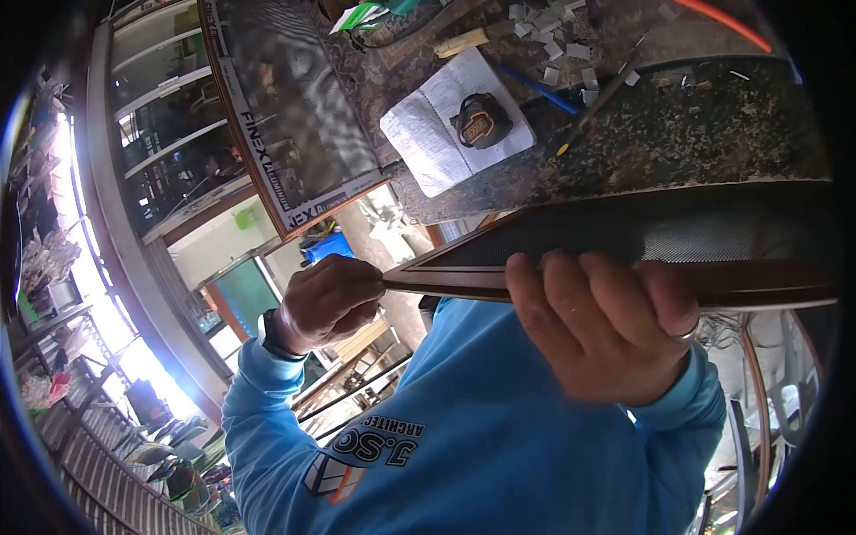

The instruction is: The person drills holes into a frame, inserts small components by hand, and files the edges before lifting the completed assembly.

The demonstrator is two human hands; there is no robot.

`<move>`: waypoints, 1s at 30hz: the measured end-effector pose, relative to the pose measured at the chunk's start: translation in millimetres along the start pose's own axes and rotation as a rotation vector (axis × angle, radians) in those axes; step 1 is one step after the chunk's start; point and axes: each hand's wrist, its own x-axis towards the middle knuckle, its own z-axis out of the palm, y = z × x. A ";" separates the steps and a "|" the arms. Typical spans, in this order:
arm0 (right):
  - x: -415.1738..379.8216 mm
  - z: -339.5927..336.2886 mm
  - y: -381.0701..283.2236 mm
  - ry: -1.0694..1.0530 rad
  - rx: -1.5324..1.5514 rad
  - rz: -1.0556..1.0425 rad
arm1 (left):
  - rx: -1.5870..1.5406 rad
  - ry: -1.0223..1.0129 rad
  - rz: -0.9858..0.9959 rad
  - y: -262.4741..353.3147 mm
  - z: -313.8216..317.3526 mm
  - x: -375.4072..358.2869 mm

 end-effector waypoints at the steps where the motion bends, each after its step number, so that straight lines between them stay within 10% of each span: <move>1: 0.8 -3.0 -1.8 -0.026 0.006 0.015 | 0.004 0.024 0.002 0.2 2.6 -2.5; 17: 40.1 -37.1 -25.6 -0.432 0.043 0.223 | -0.618 0.285 -0.071 -41.5 43.5 -43.0; 30: 103.8 1.9 -68.1 -0.747 0.473 0.156 | -0.397 0.520 0.371 -74.8 81.3 -35.5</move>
